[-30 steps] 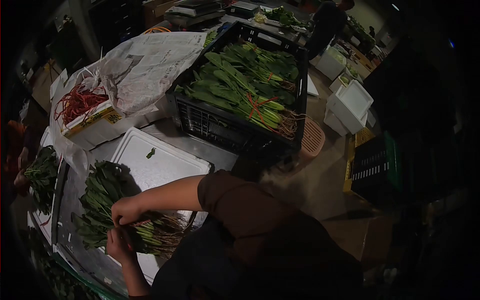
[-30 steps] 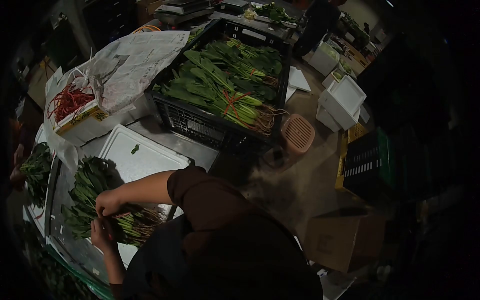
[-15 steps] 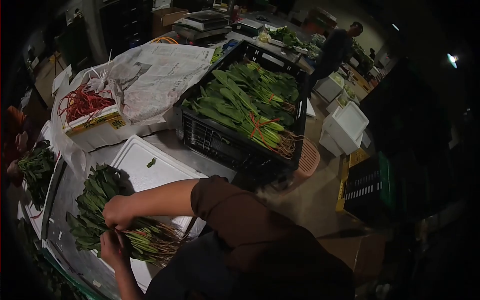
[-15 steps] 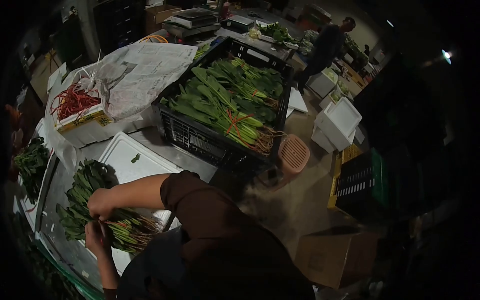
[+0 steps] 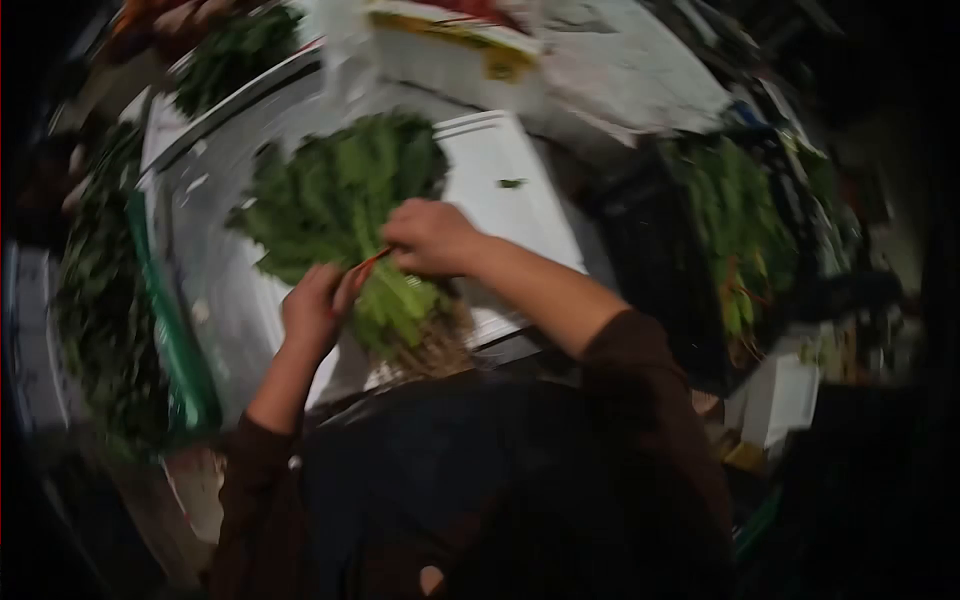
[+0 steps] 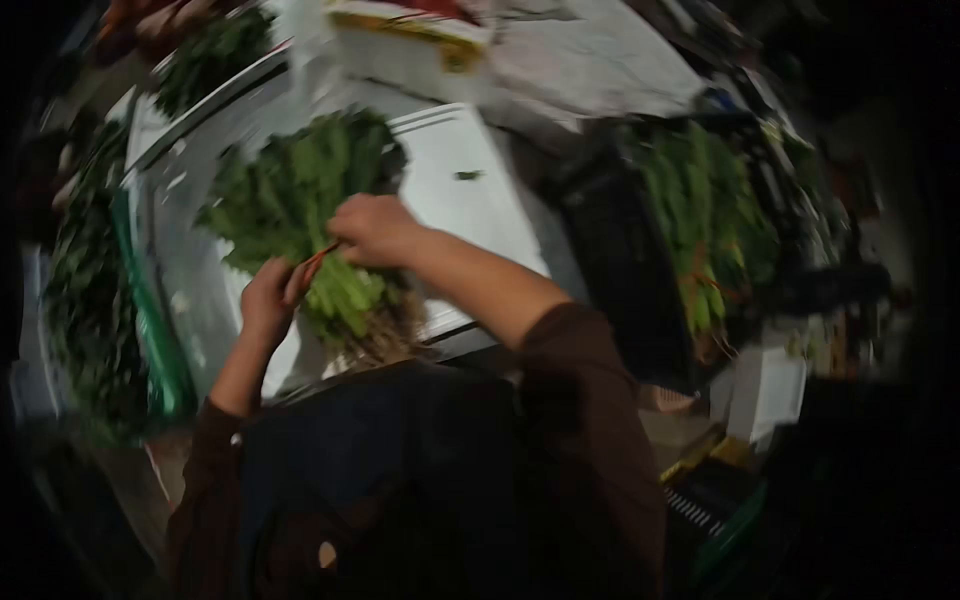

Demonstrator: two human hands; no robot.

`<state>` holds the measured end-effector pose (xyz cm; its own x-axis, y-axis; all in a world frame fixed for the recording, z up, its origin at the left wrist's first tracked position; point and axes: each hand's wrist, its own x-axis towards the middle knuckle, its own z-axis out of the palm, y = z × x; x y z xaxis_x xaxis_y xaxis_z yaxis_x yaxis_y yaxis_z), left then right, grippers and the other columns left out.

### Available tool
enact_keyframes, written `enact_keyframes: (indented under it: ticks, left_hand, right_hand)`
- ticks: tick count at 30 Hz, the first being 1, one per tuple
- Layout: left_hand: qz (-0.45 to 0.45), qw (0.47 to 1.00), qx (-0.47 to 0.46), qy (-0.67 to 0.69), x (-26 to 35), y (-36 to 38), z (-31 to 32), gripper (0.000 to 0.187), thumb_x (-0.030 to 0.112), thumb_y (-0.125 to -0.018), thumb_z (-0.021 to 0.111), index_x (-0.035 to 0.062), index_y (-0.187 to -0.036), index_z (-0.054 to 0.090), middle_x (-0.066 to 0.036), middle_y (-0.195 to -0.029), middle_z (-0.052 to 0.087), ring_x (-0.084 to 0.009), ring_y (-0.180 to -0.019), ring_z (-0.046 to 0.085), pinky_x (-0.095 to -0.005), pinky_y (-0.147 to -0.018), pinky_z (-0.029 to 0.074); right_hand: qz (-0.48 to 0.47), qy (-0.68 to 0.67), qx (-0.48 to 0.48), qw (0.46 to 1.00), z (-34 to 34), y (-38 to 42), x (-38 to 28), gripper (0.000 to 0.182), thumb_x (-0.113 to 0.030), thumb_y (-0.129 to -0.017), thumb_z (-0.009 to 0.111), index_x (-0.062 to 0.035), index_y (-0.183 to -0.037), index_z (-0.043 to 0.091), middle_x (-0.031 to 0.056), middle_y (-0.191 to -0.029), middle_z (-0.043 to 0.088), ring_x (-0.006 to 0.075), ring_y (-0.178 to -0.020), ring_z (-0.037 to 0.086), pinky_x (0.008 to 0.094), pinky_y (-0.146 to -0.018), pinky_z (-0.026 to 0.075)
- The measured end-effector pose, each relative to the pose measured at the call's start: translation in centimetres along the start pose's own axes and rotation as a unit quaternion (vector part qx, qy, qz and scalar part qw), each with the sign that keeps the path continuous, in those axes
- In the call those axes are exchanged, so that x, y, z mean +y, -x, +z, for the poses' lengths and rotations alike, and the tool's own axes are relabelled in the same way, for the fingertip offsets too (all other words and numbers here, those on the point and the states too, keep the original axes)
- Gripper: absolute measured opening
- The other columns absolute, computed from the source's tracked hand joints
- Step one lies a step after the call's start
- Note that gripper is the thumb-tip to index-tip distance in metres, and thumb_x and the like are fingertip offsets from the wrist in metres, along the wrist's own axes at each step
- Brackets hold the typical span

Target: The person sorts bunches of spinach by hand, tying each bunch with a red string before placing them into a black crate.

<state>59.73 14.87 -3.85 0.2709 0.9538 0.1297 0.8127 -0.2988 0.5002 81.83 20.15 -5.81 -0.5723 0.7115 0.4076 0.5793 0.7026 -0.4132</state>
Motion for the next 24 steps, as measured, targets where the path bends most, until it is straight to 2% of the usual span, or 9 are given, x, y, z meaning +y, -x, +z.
enact_keyframes:
  ticks: [3,6,7,8,10,15,18,20,24]
  left_hand:
    - [-0.022,0.991,0.059,0.120,-1.0,1.5,-0.4,0.027,0.029,-0.084,0.063,0.0034,-0.079,0.055,-0.013,-0.073,0.054,-0.0298,-0.061,0.052,-0.0359,-0.055,0.042]
    - [-0.230,0.944,0.003,0.238,-2.0,3.9,-0.3,0.031,0.033,-0.086,0.063,0.0040,-0.080,0.054,-0.005,-0.070,0.052,-0.0127,-0.060,0.048,-0.0284,-0.056,0.040]
    - [-0.233,0.944,0.010,0.235,-2.6,4.6,0.2,0.031,0.033,-0.086,0.063,0.0040,-0.080,0.054,-0.005,-0.070,0.052,-0.0127,-0.060,0.048,-0.0284,-0.056,0.040]
    - [-0.298,0.884,0.005,0.360,-3.7,5.3,0.9,0.033,0.035,-0.086,0.063,0.0039,-0.082,0.054,-0.002,-0.071,0.052,-0.0101,-0.062,0.048,-0.0273,-0.056,0.039]
    - [-0.361,0.761,0.009,0.540,-3.7,5.3,1.2,0.039,0.041,-0.085,0.064,0.0045,-0.090,0.052,0.003,-0.073,0.050,-0.0068,-0.064,0.045,-0.0232,-0.061,0.037]
    - [-0.357,0.672,-0.055,0.647,-4.2,4.1,2.9,0.043,0.044,-0.081,0.066,0.0068,-0.097,0.052,0.006,-0.066,0.042,-0.0075,-0.059,0.039,-0.0233,-0.072,0.039]
    - [-0.406,0.654,-0.080,0.633,-2.8,3.1,2.3,0.055,0.047,-0.080,0.066,0.0020,-0.108,0.053,0.001,-0.080,0.054,-0.0122,-0.073,0.051,-0.0302,-0.081,0.041]
    - [-0.385,0.651,-0.068,0.651,-2.0,2.5,2.4,0.071,0.052,-0.079,0.065,-0.0031,-0.122,0.047,-0.009,-0.105,0.058,-0.0199,-0.096,0.055,-0.0373,-0.092,0.039]
    - [-0.386,0.684,-0.093,0.612,-2.7,2.4,3.4,0.081,0.055,-0.078,0.064,-0.0046,-0.128,0.043,-0.015,-0.125,0.051,-0.0236,-0.114,0.049,-0.0381,-0.097,0.036]
  right_hand:
    - [0.160,-0.057,-0.053,0.984,-2.1,1.1,-1.0,0.022,-0.028,-0.077,0.066,-0.0103,-0.089,0.062,0.0055,-0.084,0.063,0.0260,-0.082,0.061,0.0363,-0.066,0.050]
    - [0.383,-0.156,-0.070,0.908,-2.9,4.3,1.2,0.032,-0.032,-0.082,0.065,-0.0047,-0.096,0.060,0.0062,-0.081,0.061,0.0185,-0.077,0.060,0.0309,-0.066,0.048]
    - [0.433,-0.202,-0.062,0.876,-1.7,5.7,2.5,0.036,-0.034,-0.083,0.065,-0.0023,-0.100,0.059,0.0060,-0.082,0.061,0.0159,-0.078,0.059,0.0299,-0.067,0.048]
    - [0.428,-0.201,-0.063,0.879,-1.2,6.0,2.6,0.036,-0.034,-0.083,0.065,-0.0023,-0.100,0.059,0.0060,-0.082,0.061,0.0159,-0.078,0.059,0.0299,-0.067,0.048]
    - [0.526,-0.448,-0.026,0.723,-0.7,6.2,2.2,0.042,-0.034,-0.087,0.061,0.0015,-0.108,0.056,0.0048,-0.094,0.062,0.0125,-0.084,0.058,0.0287,-0.074,0.049]
    - [0.511,-0.581,-0.061,0.630,0.2,4.5,0.6,0.053,-0.039,-0.086,0.061,0.0027,-0.116,0.052,0.0091,-0.102,0.061,0.0156,-0.090,0.058,0.0290,-0.081,0.046]
    - [0.499,-0.599,-0.093,0.619,0.2,2.7,0.2,0.059,-0.042,-0.083,0.064,0.0048,-0.116,0.052,0.0122,-0.104,0.062,0.0175,-0.091,0.059,0.0293,-0.081,0.046]
    - [0.511,-0.580,-0.116,0.624,0.5,2.0,-0.1,0.062,-0.044,-0.082,0.065,0.0056,-0.117,0.051,0.0135,-0.106,0.061,0.0181,-0.094,0.059,0.0303,-0.082,0.046]
    - [0.482,-0.605,-0.126,0.620,2.9,1.8,1.1,0.069,-0.048,-0.077,0.069,0.0079,-0.114,0.054,0.0143,-0.103,0.064,0.0203,-0.092,0.063,0.0307,-0.079,0.050]
